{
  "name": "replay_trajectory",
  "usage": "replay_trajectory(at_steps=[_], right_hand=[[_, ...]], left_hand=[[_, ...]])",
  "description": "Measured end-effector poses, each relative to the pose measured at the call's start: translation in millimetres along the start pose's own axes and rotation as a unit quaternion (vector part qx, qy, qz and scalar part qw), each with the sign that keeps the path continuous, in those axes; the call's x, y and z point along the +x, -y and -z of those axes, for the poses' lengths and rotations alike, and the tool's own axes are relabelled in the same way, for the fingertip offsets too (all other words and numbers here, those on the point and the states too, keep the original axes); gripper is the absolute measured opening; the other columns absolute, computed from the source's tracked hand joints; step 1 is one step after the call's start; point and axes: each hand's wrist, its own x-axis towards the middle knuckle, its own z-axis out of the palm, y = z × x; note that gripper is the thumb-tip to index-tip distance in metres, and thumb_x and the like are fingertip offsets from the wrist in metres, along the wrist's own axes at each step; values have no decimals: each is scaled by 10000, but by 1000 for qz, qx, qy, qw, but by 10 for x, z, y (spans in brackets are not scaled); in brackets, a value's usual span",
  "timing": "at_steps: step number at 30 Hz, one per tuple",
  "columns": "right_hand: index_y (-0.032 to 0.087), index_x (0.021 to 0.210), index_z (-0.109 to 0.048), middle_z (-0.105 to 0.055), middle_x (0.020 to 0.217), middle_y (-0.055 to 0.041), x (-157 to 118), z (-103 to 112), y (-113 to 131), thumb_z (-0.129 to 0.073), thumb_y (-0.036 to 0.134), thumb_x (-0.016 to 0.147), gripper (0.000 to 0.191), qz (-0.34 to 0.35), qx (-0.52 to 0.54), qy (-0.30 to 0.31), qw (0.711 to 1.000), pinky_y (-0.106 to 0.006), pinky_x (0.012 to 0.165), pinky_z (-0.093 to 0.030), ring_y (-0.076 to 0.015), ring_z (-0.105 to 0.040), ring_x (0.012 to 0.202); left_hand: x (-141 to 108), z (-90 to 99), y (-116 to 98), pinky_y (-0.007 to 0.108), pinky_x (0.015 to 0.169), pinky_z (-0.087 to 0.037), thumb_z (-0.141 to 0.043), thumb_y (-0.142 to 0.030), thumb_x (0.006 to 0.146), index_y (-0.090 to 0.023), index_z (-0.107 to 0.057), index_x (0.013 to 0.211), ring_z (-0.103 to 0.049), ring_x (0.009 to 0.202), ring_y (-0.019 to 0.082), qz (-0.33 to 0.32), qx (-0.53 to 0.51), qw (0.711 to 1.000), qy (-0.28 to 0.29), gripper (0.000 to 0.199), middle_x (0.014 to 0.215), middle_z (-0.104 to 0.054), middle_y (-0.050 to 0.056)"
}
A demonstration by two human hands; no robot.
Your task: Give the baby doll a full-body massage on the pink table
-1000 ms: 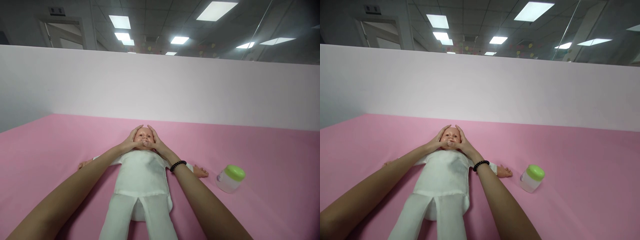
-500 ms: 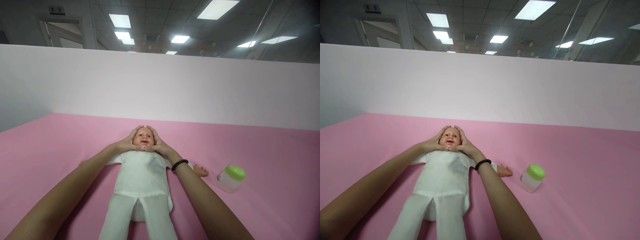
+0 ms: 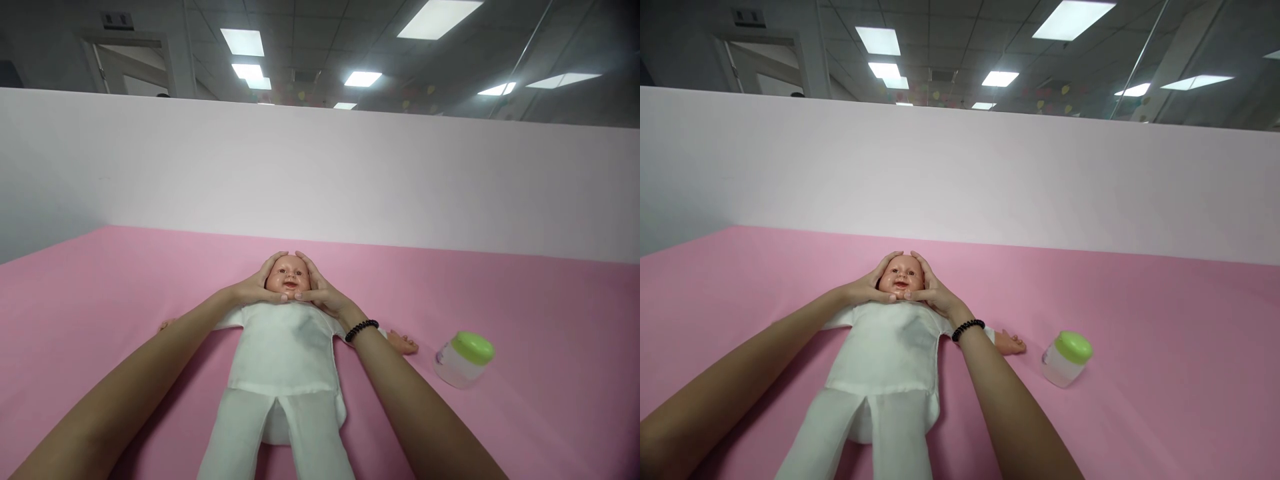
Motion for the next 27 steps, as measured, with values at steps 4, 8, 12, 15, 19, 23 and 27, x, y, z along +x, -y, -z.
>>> replay_trajectory(at_steps=[4, 8, 12, 15, 19, 23, 27], right_hand=[[439, 1564, -267, -296, 1642, -59, 2, -19, 1, -975, 201, 605, 1215, 4, -79, -21, 997, -506, 1177, -449, -301, -463, 1444], [432, 1560, -269, -325, 1624, -57, 5, -8, -3, -967, 221, 629, 1182, 10, -95, -17, 995, -512, 1191, -430, -300, -463, 1444], [415, 1559, -282, -290, 1649, -51, -3, 3, 7, -949, 185, 634, 1163, 9, -56, -10, 998, -509, 1198, -427, -308, -441, 1463], [401, 1556, -285, -289, 1654, -60, -16, -15, 27, -932, 161, 627, 1157, 1, 4, 1, 1000, -517, 1192, -436, -316, -469, 1444], [418, 1564, -279, -276, 1664, -56, -34, -38, 44, -919, 166, 626, 1163, -9, 42, 2, 999, -525, 1207, -415, -316, -480, 1438], [438, 1578, -242, -277, 1658, -59, -27, -25, 22, -946, 208, 632, 1201, -10, -11, -11, 1000, -525, 1215, -398, -306, -454, 1457], [438, 1561, -274, -302, 1638, -53, -4, -2, -13, -970, 220, 620, 1191, 11, -88, -24, 996, -511, 1214, -396, -298, -419, 1477]], left_hand=[[4, -29, -17, 539, 1195, -409, -912, -356, 708, -370, -183, 1607, -349, 1516, 370, -8, 26, 1000, -12, 1158, 1679, -222, 139], [-10, 4, -28, 542, 1206, -395, -879, -365, 752, -365, -145, 1621, -340, 1523, 368, -2, 28, 1000, 8, 1138, 1680, -218, 149], [-12, 53, -9, 548, 1193, -405, -868, -359, 756, -357, -122, 1633, -359, 1509, 384, 11, 5, 1000, 20, 1151, 1680, -220, 161], [-3, 81, 21, 545, 1199, -391, -865, -329, 750, -360, -129, 1630, -327, 1527, 379, 7, -12, 999, 32, 1148, 1691, -188, 154], [0, 59, 16, 528, 1198, -395, -871, -318, 747, -376, -170, 1615, -303, 1540, 374, -4, -37, 999, 36, 1117, 1705, -163, 133], [-11, -11, -38, 533, 1202, -395, -893, -333, 735, -374, -174, 1610, -359, 1514, 364, 4, -14, 1000, 7, 1133, 1686, -215, 144], [-22, -37, -73, 540, 1190, -413, -897, -363, 732, -363, -168, 1602, -381, 1500, 363, 9, 13, 1000, -7, 1135, 1667, -247, 154]])
